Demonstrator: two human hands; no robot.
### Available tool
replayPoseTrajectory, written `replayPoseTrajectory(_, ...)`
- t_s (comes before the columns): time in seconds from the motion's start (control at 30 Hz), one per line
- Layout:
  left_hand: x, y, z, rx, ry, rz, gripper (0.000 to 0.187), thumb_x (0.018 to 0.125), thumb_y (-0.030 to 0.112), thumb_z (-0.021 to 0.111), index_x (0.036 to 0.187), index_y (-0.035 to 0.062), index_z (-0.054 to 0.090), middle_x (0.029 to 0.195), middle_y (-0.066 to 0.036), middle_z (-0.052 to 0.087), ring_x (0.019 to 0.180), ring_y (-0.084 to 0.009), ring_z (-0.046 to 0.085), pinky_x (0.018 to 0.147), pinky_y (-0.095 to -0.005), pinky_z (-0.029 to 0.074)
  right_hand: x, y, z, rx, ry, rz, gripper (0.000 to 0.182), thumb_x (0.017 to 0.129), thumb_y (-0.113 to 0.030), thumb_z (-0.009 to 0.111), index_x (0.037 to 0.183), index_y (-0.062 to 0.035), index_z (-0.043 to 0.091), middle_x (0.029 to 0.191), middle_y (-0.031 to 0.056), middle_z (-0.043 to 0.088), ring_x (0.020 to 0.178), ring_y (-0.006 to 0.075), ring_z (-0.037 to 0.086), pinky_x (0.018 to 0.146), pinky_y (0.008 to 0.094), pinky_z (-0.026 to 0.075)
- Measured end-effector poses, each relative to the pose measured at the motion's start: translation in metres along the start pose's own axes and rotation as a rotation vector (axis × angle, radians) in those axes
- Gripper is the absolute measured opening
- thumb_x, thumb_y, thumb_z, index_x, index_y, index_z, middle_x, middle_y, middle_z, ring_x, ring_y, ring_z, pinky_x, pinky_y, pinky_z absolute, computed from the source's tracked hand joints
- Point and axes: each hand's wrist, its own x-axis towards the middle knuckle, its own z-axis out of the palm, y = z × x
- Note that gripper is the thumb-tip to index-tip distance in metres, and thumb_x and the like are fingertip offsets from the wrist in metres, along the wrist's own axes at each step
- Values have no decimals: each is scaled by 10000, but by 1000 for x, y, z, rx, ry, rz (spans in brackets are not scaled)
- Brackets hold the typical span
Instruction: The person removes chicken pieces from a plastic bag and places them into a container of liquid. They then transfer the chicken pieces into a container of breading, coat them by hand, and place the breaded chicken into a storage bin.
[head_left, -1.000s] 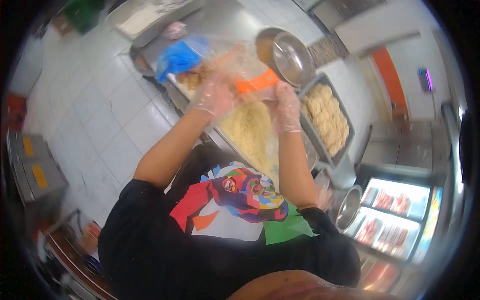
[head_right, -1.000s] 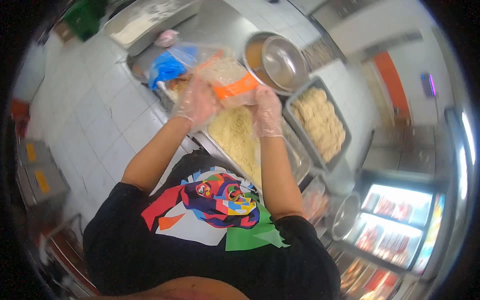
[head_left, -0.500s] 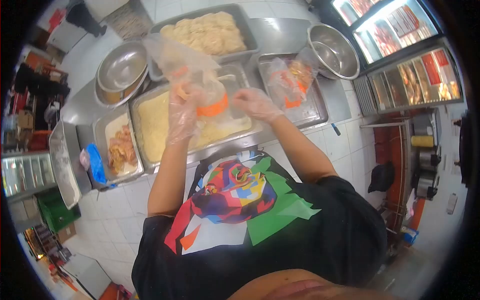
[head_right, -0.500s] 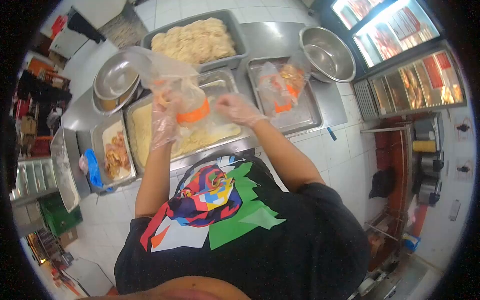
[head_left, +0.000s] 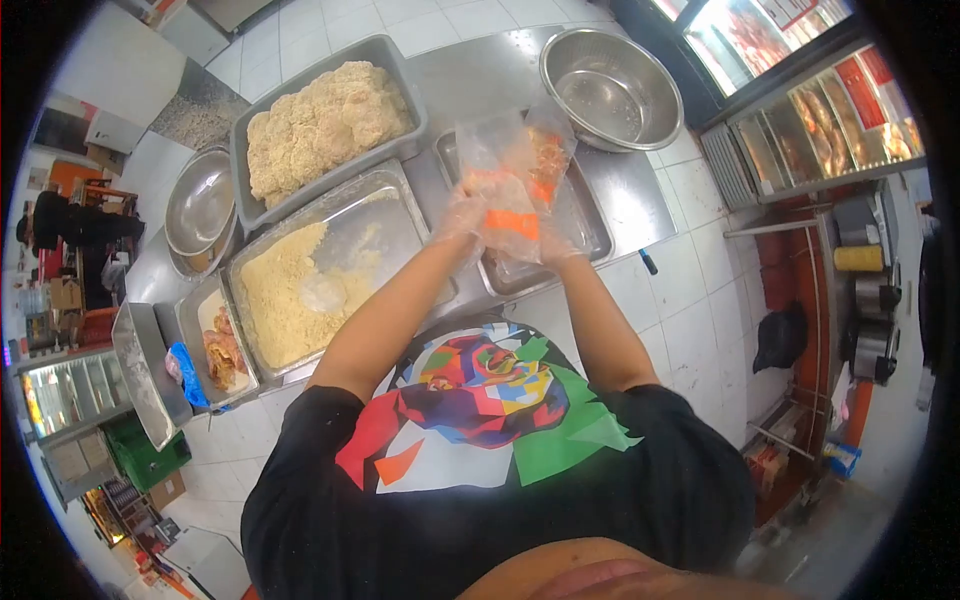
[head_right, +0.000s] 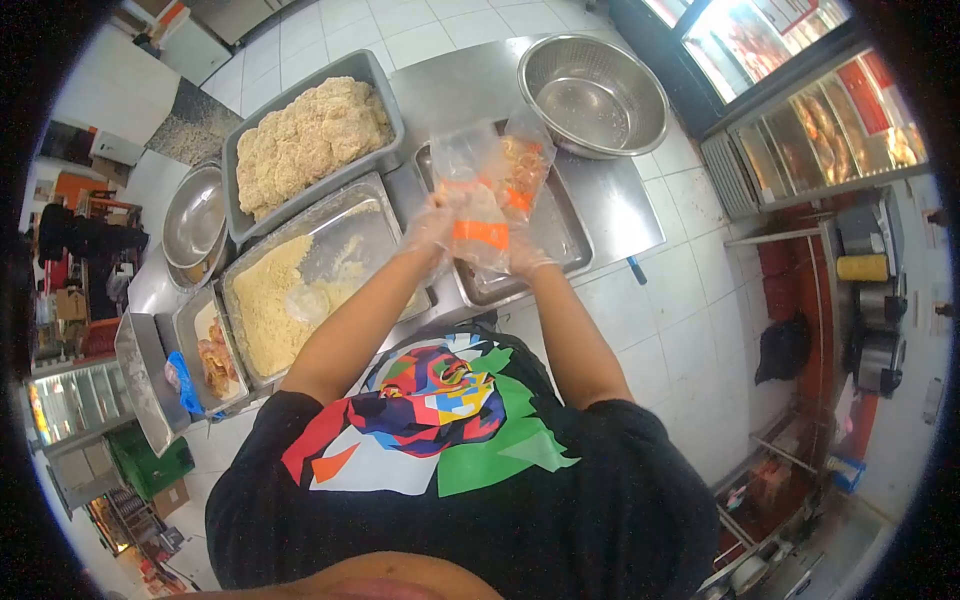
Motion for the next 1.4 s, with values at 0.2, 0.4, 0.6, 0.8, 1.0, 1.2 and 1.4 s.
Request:
replayPoseTrajectory(0.2, 5, -31, -11, 625, 3, 272, 379, 973, 230, 646, 1324, 90, 626, 1188, -141, 720, 1087, -264, 686, 940, -389, 542, 5, 39, -52, 526, 253, 602, 709, 862, -371, 794, 1460, -72, 558, 1417, 145, 619, 1253, 256, 617, 1081, 416, 473)
replayPoseTrajectory(0.4, 32, -48, -20, 1123, -73, 283, 423, 946, 296, 635, 1317, 91, 631, 1211, -210, 707, 1129, -390, 671, 982, -453, 515, 120, 91, 11, 1038, 442, 685, 570, 861, -313, 729, 1308, 33, 657, 1249, 167, 718, 1165, 287, 673, 945, 437, 528)
replayPoseTrajectory(0.6, -5, -11, -17, 1044, -52, 166, 437, 954, 393, 608, 1293, 127, 682, 1178, -223, 721, 1085, -405, 682, 953, -465, 520, 160, 123, 28, 781, 238, 686, 511, 961, -336, 653, 1361, -23, 603, 1308, 113, 643, 1203, 270, 607, 978, 449, 505)
replayPoseTrajectory(0.8, 4, -20, -38, 936, 41, -24, 488, 958, 455, 590, 1228, 70, 721, 1133, -233, 736, 1097, -405, 688, 927, -464, 532, 136, 41, 4, 951, 498, 550, 334, 986, -313, 612, 1062, -6, 720, 940, 83, 729, 885, 217, 679, 774, 391, 529)
replayPoseTrajectory(1.0, 21, -31, -39, 977, 170, -220, 595, 995, 552, 521, 1254, 48, 701, 1136, -292, 716, 1158, -390, 681, 947, -484, 517, 155, 24, -20, 650, 294, 360, 454, 929, -396, 703, 1071, 35, 706, 961, 136, 718, 916, 217, 664, 802, 394, 531)
replayPoseTrajectory(1.2, -12, -18, -39, 882, 173, -106, 610, 1021, 552, 472, 1283, 44, 685, 1185, -282, 708, 1168, -417, 667, 993, -482, 495, 197, 61, 19, 941, 232, 622, 803, 836, -552, 744, 1284, 106, 633, 1282, 209, 676, 1150, 296, 655, 979, 374, 519)
replayPoseTrajectory(1.4, -29, -4, -38, 691, 104, -105, 612, 1034, 550, 470, 1401, 81, 610, 1269, -231, 697, 1208, -364, 653, 1027, -447, 478, 220, 72, 42, 593, 69, 550, 693, 947, -529, 658, 1313, 59, 628, 1316, 162, 669, 1155, 282, 671, 988, 381, 527)
